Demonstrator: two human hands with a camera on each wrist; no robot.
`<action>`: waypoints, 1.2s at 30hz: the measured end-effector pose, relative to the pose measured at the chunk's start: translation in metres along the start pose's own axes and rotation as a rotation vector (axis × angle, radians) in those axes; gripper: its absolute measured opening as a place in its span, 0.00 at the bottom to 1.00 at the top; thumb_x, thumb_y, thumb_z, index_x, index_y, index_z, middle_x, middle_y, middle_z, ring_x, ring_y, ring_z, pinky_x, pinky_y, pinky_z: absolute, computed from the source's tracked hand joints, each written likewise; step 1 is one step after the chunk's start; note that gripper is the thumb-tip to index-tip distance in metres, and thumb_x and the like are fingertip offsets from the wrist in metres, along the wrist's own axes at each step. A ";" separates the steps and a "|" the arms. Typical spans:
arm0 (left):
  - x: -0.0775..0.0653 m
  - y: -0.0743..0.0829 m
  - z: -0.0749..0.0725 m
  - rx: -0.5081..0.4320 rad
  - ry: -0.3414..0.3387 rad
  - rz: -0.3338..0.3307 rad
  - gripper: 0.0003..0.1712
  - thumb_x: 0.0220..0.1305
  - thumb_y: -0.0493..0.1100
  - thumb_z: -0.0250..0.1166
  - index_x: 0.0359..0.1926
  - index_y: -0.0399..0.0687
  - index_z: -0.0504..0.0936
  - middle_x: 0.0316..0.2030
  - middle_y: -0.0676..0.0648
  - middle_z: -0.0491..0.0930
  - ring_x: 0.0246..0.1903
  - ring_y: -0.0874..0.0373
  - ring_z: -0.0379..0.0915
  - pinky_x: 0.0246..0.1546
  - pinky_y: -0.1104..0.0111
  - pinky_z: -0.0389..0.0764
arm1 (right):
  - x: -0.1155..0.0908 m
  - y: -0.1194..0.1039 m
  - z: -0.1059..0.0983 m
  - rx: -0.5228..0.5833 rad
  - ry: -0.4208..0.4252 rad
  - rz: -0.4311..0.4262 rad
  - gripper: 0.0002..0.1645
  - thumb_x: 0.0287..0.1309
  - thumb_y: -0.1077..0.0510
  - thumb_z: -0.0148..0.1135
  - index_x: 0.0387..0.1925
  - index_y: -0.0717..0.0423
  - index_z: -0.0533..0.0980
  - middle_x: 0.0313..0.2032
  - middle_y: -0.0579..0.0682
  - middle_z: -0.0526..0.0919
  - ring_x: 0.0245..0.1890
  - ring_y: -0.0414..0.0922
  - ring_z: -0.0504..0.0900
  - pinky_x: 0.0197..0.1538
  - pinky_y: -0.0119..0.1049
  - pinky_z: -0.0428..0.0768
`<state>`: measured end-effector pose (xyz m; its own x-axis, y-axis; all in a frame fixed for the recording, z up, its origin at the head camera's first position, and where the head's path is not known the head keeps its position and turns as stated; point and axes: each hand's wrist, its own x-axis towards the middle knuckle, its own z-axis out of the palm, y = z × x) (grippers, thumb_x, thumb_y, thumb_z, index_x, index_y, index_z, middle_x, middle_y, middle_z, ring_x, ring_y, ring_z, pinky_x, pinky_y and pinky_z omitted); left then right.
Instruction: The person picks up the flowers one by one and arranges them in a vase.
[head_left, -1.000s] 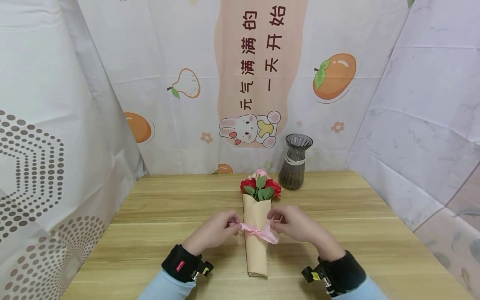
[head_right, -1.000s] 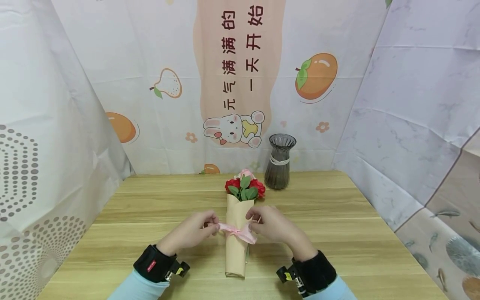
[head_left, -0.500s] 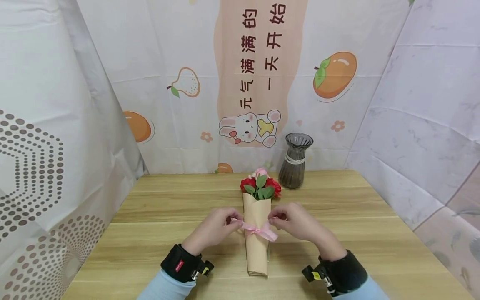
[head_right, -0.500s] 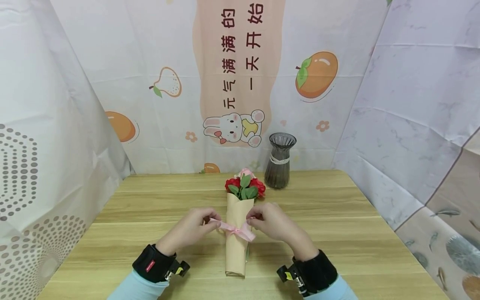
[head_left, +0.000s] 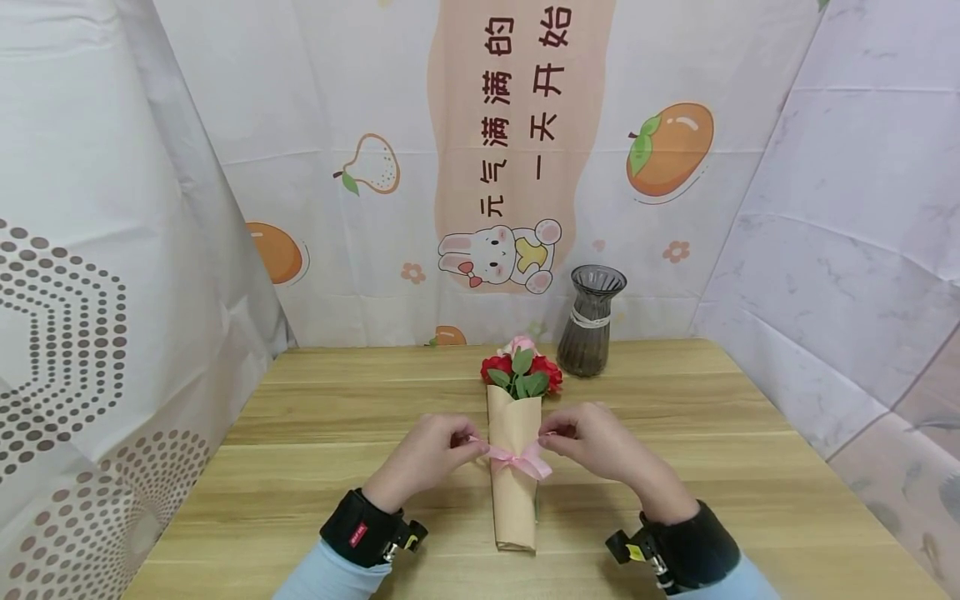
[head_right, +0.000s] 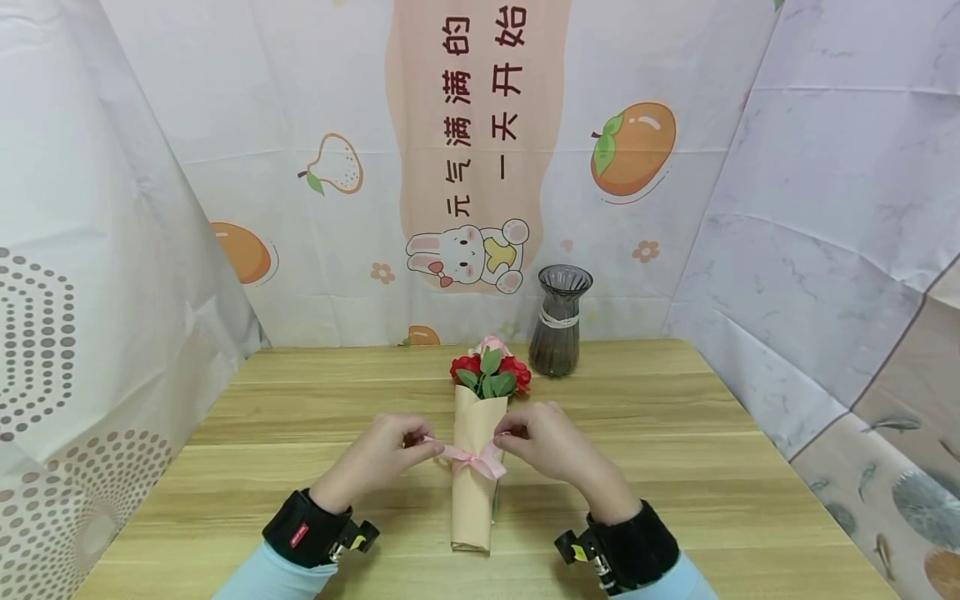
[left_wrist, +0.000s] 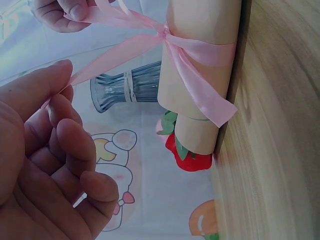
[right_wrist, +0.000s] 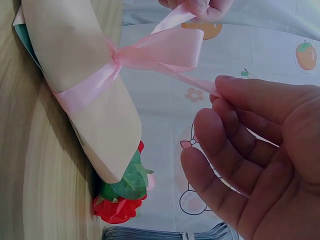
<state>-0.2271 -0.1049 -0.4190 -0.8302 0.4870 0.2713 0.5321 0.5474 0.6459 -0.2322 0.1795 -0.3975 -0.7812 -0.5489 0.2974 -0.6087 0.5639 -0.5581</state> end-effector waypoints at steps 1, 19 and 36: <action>0.000 0.001 -0.001 -0.001 0.000 0.002 0.09 0.67 0.47 0.71 0.29 0.56 0.84 0.20 0.61 0.73 0.22 0.67 0.65 0.22 0.72 0.68 | 0.000 -0.001 -0.001 0.003 -0.001 0.003 0.02 0.63 0.60 0.70 0.35 0.50 0.86 0.26 0.35 0.81 0.25 0.32 0.76 0.29 0.32 0.78; -0.001 0.009 -0.010 -0.006 0.001 0.013 0.08 0.71 0.44 0.67 0.34 0.53 0.89 0.22 0.62 0.76 0.23 0.66 0.68 0.24 0.71 0.72 | -0.002 -0.007 -0.009 -0.036 0.033 0.005 0.04 0.63 0.59 0.70 0.31 0.48 0.86 0.22 0.33 0.79 0.21 0.32 0.74 0.26 0.32 0.76; -0.005 0.000 -0.022 0.059 0.021 -0.004 0.09 0.73 0.44 0.65 0.35 0.52 0.88 0.23 0.62 0.75 0.23 0.65 0.67 0.25 0.69 0.72 | -0.008 -0.003 -0.018 -0.129 0.046 0.075 0.09 0.62 0.56 0.72 0.25 0.46 0.82 0.20 0.32 0.76 0.19 0.32 0.70 0.24 0.31 0.72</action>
<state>-0.2260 -0.1223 -0.4045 -0.8350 0.4712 0.2841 0.5376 0.5888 0.6036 -0.2265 0.1935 -0.3844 -0.8287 -0.4755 0.2953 -0.5591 0.6783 -0.4768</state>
